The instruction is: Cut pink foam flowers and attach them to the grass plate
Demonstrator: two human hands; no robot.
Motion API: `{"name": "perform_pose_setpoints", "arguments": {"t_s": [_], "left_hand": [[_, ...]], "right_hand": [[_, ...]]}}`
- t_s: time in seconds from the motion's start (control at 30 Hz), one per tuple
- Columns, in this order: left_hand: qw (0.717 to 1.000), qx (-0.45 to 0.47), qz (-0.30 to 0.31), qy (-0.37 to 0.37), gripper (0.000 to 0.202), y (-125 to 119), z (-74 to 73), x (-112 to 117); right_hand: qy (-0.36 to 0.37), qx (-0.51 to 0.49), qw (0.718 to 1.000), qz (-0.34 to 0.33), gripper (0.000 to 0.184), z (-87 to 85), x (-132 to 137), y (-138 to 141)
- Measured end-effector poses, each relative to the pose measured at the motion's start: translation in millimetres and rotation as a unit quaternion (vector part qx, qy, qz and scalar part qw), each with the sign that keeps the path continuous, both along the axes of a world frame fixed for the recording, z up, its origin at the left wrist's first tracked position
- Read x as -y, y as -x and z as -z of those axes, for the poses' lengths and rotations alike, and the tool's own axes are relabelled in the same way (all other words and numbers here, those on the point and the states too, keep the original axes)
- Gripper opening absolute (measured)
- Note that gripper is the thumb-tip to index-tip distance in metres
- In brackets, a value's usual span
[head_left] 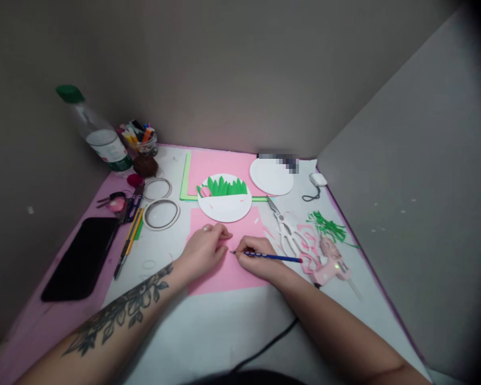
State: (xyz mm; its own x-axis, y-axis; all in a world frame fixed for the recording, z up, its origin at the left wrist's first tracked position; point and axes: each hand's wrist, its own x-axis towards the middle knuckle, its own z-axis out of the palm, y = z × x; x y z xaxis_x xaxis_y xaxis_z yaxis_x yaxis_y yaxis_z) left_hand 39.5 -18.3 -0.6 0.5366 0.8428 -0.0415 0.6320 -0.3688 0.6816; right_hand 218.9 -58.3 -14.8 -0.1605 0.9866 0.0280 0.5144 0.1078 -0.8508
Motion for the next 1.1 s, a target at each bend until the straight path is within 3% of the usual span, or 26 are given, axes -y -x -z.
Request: {"name": "perform_pose_setpoints", "arguments": {"t_s": [1.1], "left_hand": [[1.000, 0.015, 0.009, -0.009, 0.024, 2.4, 4.0, -1.8]], "right_hand": [[0.014, 0.004, 1.000, 0.020, 0.011, -2.3, 3.9, -6.7]]}}
